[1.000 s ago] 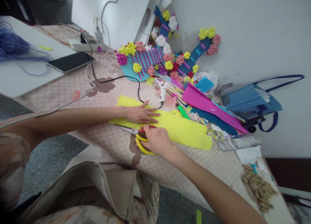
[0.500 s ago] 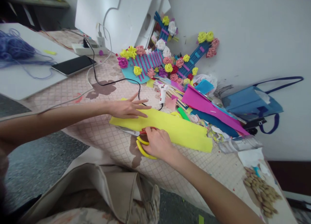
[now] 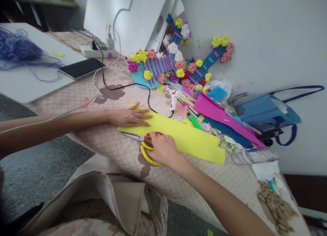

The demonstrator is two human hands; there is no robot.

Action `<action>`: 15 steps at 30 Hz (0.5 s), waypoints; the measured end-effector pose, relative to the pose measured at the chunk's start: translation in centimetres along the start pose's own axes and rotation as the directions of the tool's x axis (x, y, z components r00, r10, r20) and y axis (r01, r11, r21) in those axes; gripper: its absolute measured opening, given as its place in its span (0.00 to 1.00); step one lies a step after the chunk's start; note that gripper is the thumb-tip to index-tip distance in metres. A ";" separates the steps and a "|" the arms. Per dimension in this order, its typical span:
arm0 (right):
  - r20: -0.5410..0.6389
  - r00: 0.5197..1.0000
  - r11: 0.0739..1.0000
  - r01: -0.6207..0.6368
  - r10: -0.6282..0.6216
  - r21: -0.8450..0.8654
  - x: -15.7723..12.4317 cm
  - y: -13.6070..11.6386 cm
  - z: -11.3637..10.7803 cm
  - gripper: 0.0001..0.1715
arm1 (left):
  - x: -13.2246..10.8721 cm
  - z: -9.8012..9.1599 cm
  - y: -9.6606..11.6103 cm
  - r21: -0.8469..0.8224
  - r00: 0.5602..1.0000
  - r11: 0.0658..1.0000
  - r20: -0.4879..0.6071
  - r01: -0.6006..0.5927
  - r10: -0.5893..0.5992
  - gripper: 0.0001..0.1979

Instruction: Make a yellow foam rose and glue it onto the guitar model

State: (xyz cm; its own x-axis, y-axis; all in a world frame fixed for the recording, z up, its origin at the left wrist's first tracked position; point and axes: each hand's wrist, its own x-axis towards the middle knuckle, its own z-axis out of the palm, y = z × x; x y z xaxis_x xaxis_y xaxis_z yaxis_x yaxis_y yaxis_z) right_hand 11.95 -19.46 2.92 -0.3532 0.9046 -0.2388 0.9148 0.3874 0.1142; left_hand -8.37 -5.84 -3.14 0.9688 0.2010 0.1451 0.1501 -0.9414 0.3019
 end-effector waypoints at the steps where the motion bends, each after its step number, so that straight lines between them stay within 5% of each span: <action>1: 0.000 1.000 1.000 0.004 -0.004 0.002 0.1 -0.1 0.0 0.33 | 0.0 0.0 0.0 -0.010 1.000 1.000 -0.006 -0.001 0.001 0.21; 15: -0.034 0.997 0.998 0.067 -0.067 -0.003 0.8 -0.1 0.0 0.33 | 0.1 -0.1 0.1 -0.139 0.997 0.990 -0.078 0.007 -0.018 0.22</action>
State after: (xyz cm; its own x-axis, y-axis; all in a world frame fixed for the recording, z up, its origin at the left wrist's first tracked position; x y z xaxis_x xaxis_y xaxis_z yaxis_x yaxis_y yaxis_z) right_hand 11.53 -18.78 2.75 -0.4197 0.8822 -0.2133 0.8887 0.4472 0.1008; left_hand -8.30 -5.91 -2.99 0.9477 0.2384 0.2124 0.1280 -0.8932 0.4311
